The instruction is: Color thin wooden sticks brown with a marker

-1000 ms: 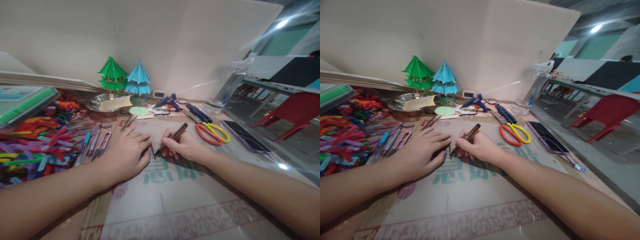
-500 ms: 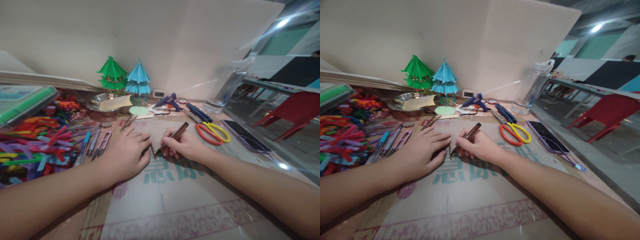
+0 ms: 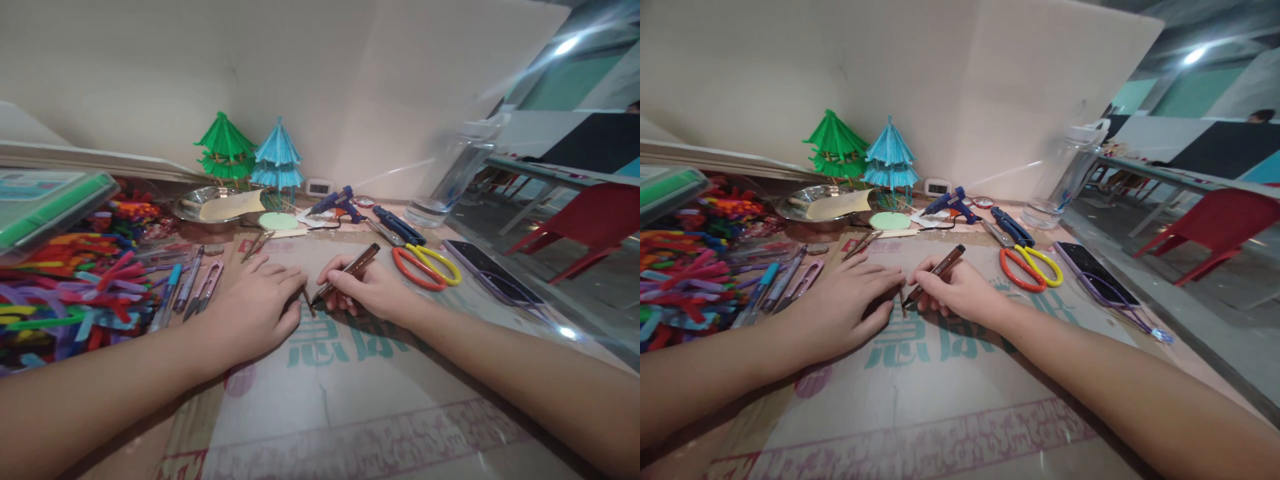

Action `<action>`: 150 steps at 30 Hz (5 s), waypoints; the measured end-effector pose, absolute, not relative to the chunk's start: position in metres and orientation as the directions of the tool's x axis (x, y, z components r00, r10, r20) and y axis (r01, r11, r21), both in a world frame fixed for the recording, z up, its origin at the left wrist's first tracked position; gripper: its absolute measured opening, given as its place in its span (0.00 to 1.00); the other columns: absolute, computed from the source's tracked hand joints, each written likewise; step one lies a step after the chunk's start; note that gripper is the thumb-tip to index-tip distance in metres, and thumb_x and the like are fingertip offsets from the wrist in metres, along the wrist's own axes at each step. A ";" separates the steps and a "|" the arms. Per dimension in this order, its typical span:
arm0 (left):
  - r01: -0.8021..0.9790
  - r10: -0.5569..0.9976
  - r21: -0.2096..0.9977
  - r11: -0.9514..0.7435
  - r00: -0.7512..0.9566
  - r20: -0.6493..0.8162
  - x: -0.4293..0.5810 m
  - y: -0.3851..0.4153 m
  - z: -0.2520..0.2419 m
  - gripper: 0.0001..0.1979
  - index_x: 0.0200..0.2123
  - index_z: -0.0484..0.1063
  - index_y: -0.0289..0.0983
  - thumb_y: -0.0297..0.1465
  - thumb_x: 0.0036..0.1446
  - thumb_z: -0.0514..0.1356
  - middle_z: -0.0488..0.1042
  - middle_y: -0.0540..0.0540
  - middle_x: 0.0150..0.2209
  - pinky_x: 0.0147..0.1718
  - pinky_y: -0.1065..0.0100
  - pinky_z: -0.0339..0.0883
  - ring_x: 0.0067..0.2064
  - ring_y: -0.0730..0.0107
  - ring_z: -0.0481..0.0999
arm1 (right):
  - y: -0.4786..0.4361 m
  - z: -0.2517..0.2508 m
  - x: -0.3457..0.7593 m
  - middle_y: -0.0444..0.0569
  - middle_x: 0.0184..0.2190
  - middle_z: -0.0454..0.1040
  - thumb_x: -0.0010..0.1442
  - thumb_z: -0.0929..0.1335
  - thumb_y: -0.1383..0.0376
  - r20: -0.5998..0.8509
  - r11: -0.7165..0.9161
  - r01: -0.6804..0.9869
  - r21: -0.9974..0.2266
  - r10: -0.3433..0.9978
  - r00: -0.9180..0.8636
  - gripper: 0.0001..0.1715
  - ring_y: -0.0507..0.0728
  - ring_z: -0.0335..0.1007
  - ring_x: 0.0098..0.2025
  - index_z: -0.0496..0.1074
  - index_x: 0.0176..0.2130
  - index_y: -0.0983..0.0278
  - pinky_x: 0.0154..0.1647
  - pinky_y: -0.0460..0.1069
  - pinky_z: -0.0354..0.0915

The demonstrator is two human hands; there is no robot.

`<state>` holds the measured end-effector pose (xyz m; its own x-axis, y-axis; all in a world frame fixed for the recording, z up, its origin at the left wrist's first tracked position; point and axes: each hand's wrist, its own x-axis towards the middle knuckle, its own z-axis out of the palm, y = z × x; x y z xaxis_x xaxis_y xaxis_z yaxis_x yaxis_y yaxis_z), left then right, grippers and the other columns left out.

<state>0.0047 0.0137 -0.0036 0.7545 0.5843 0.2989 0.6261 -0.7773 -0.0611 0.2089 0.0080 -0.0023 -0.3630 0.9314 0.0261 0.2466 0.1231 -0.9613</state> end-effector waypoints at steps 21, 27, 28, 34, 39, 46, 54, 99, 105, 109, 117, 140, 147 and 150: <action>0.620 0.553 -0.106 -0.778 0.754 0.354 0.004 0.014 -0.006 0.15 0.44 0.74 0.34 0.31 0.60 0.51 0.78 0.40 0.45 0.59 0.48 0.56 0.48 0.55 0.75 | 0.010 -0.004 0.207 0.41 0.20 0.71 0.58 0.66 0.59 0.029 0.135 0.270 -0.953 0.931 -0.364 0.10 0.45 0.58 0.15 0.65 0.32 0.64 0.13 0.40 0.55; 0.608 0.541 -0.092 -0.788 0.757 0.368 0.004 0.014 -0.006 0.16 0.44 0.74 0.33 0.31 0.61 0.50 0.78 0.39 0.45 0.59 0.48 0.56 0.49 0.56 0.75 | 0.011 -0.005 0.210 0.42 0.17 0.71 0.57 0.66 0.61 0.002 0.130 0.291 -0.948 0.915 -0.403 0.09 0.46 0.60 0.16 0.64 0.29 0.64 0.14 0.40 0.57; 0.609 0.541 -0.090 -0.788 0.755 0.369 0.004 0.014 -0.006 0.16 0.44 0.74 0.33 0.31 0.61 0.50 0.78 0.39 0.45 0.59 0.48 0.56 0.49 0.56 0.75 | 0.011 -0.005 0.210 0.42 0.17 0.71 0.57 0.66 0.61 0.001 0.131 0.289 -0.948 0.912 -0.410 0.09 0.46 0.60 0.16 0.64 0.28 0.64 0.14 0.40 0.57; 0.613 0.544 -0.096 -0.784 0.753 0.370 0.004 0.014 -0.006 0.16 0.44 0.75 0.34 0.31 0.61 0.50 0.78 0.39 0.45 0.59 0.46 0.57 0.49 0.55 0.76 | 0.011 -0.005 0.209 0.41 0.19 0.71 0.57 0.66 0.60 0.030 0.140 0.257 -0.956 0.921 -0.388 0.09 0.45 0.58 0.15 0.66 0.31 0.64 0.13 0.40 0.56; 0.611 0.538 -0.106 -0.784 0.755 0.376 0.004 0.014 -0.006 0.16 0.44 0.75 0.34 0.31 0.60 0.50 0.78 0.39 0.46 0.58 0.47 0.57 0.49 0.55 0.76 | 0.011 -0.004 0.209 0.42 0.18 0.71 0.57 0.66 0.61 0.009 0.133 0.280 -0.951 0.914 -0.406 0.09 0.46 0.59 0.16 0.65 0.29 0.64 0.13 0.40 0.56; 0.609 0.537 -0.104 -0.786 0.758 0.370 0.004 0.013 -0.005 0.16 0.44 0.75 0.34 0.31 0.60 0.50 0.78 0.39 0.46 0.58 0.46 0.58 0.48 0.55 0.76 | 0.010 -0.005 0.208 0.41 0.19 0.71 0.57 0.66 0.59 0.018 0.135 0.279 -0.951 0.923 -0.384 0.10 0.46 0.58 0.15 0.65 0.31 0.64 0.12 0.40 0.55; 0.612 0.541 -0.098 -0.785 0.754 0.372 0.004 0.013 -0.005 0.17 0.44 0.75 0.34 0.31 0.60 0.49 0.78 0.40 0.46 0.59 0.45 0.56 0.49 0.54 0.76 | 0.012 -0.007 0.212 0.41 0.18 0.72 0.58 0.65 0.59 -0.002 0.149 0.306 -0.940 0.897 -0.442 0.10 0.46 0.59 0.15 0.65 0.30 0.63 0.13 0.40 0.56; 0.618 0.539 -0.137 -0.774 0.758 0.368 0.004 0.013 -0.005 0.15 0.41 0.75 0.34 0.31 0.61 0.49 0.79 0.41 0.40 0.60 0.48 0.54 0.45 0.57 0.77 | 0.010 -0.005 0.208 0.42 0.21 0.72 0.58 0.66 0.56 0.044 0.153 0.263 -0.953 0.924 -0.380 0.13 0.46 0.58 0.16 0.65 0.33 0.64 0.13 0.41 0.56; 0.619 0.544 -0.134 -0.774 0.758 0.359 0.005 0.012 -0.004 0.15 0.42 0.75 0.34 0.30 0.60 0.49 0.79 0.40 0.42 0.60 0.48 0.54 0.47 0.56 0.76 | 0.011 -0.006 0.208 0.43 0.22 0.72 0.58 0.66 0.56 0.049 0.157 0.253 -0.955 0.922 -0.384 0.13 0.46 0.59 0.17 0.65 0.33 0.64 0.14 0.40 0.57; 0.620 0.543 -0.129 -0.774 0.755 0.368 0.004 0.013 -0.005 0.15 0.43 0.74 0.34 0.31 0.61 0.50 0.79 0.40 0.44 0.60 0.48 0.55 0.48 0.56 0.76 | 0.011 -0.005 0.209 0.42 0.20 0.72 0.58 0.66 0.58 0.020 0.138 0.276 -0.951 0.921 -0.390 0.11 0.45 0.58 0.16 0.65 0.32 0.64 0.13 0.40 0.56; 0.614 0.539 -0.126 -0.779 0.758 0.367 0.004 0.012 -0.005 0.16 0.41 0.75 0.35 0.31 0.61 0.49 0.78 0.39 0.44 0.58 0.45 0.56 0.47 0.55 0.76 | 0.010 -0.003 0.208 0.42 0.21 0.73 0.58 0.66 0.58 0.017 0.123 0.276 -0.953 0.934 -0.358 0.10 0.45 0.58 0.15 0.65 0.32 0.63 0.13 0.41 0.54; 0.621 0.544 -0.119 -0.775 0.751 0.373 0.004 0.012 -0.004 0.16 0.43 0.75 0.33 0.31 0.61 0.49 0.79 0.39 0.43 0.59 0.49 0.56 0.48 0.56 0.76 | 0.011 -0.004 0.208 0.41 0.18 0.72 0.58 0.65 0.60 0.005 0.122 0.283 -0.951 0.924 -0.383 0.09 0.46 0.59 0.15 0.65 0.30 0.64 0.13 0.40 0.55; 0.628 0.555 -0.124 -0.768 0.750 0.360 0.005 0.012 -0.004 0.16 0.42 0.75 0.33 0.31 0.60 0.49 0.79 0.39 0.43 0.58 0.49 0.56 0.48 0.56 0.76 | 0.011 -0.004 0.209 0.42 0.18 0.72 0.57 0.66 0.60 -0.003 0.121 0.286 -0.951 0.917 -0.398 0.09 0.46 0.60 0.16 0.65 0.30 0.64 0.13 0.40 0.56; 0.624 0.547 -0.124 -0.772 0.751 0.371 0.004 0.012 -0.004 0.16 0.42 0.75 0.33 0.31 0.60 0.49 0.79 0.39 0.43 0.59 0.49 0.56 0.47 0.56 0.77 | 0.012 -0.004 0.210 0.42 0.18 0.72 0.57 0.66 0.60 -0.008 0.129 0.294 -0.947 0.906 -0.424 0.10 0.47 0.60 0.16 0.65 0.28 0.63 0.13 0.40 0.56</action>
